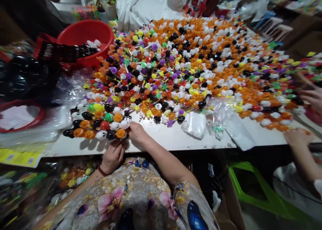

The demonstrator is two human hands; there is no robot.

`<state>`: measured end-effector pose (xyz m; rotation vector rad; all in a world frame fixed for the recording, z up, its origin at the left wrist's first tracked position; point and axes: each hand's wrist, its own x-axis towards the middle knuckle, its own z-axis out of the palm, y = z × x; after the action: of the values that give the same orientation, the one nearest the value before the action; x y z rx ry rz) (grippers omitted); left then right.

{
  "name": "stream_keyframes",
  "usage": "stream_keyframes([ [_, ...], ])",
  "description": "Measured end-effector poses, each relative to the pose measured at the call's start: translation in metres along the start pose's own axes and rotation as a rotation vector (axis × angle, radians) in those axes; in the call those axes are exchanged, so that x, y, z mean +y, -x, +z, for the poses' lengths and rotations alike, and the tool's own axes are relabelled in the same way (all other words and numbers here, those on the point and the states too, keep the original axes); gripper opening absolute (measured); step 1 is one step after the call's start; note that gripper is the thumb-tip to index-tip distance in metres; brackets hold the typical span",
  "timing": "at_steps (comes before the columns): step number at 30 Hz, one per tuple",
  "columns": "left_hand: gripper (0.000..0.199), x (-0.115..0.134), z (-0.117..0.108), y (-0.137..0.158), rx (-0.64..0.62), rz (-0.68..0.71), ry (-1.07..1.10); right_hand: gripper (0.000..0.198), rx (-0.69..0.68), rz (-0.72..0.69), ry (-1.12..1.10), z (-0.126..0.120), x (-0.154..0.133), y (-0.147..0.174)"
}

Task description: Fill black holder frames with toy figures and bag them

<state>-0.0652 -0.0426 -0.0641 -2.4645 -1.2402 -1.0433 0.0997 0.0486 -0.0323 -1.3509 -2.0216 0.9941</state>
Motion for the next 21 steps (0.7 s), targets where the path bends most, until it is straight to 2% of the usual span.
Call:
stream_keyframes([
  [5, 0.045, -0.003, 0.003, 0.006, -0.008, -0.006, 0.022, 0.018, 0.024, -0.046, -0.002, 0.007, -0.002, 0.002],
  [9, 0.047, -0.004, 0.004, 0.006, 0.0, 0.003, 0.034, 0.018, 0.043, -0.087, -0.018, -0.004, -0.001, 0.017],
  [12, 0.044, -0.004, 0.004, 0.005, 0.019, 0.024, -0.006, 0.028, 0.204, -0.072, 0.073, -0.032, 0.011, 0.045],
  [16, 0.046, -0.003, 0.004, 0.004, 0.043, 0.037, -0.001, 0.035, 0.441, 0.171, 0.456, -0.089, 0.042, 0.089],
  [18, 0.049, -0.003, 0.005, 0.004, 0.055, 0.024, 0.011, 0.035, 0.503, 0.245, 0.61, -0.115, 0.056, 0.104],
  [21, 0.05, -0.003, 0.006, 0.005, 0.057, 0.013, -0.001, 0.029, 0.558, 0.276, 0.76, -0.144, 0.07, 0.117],
])
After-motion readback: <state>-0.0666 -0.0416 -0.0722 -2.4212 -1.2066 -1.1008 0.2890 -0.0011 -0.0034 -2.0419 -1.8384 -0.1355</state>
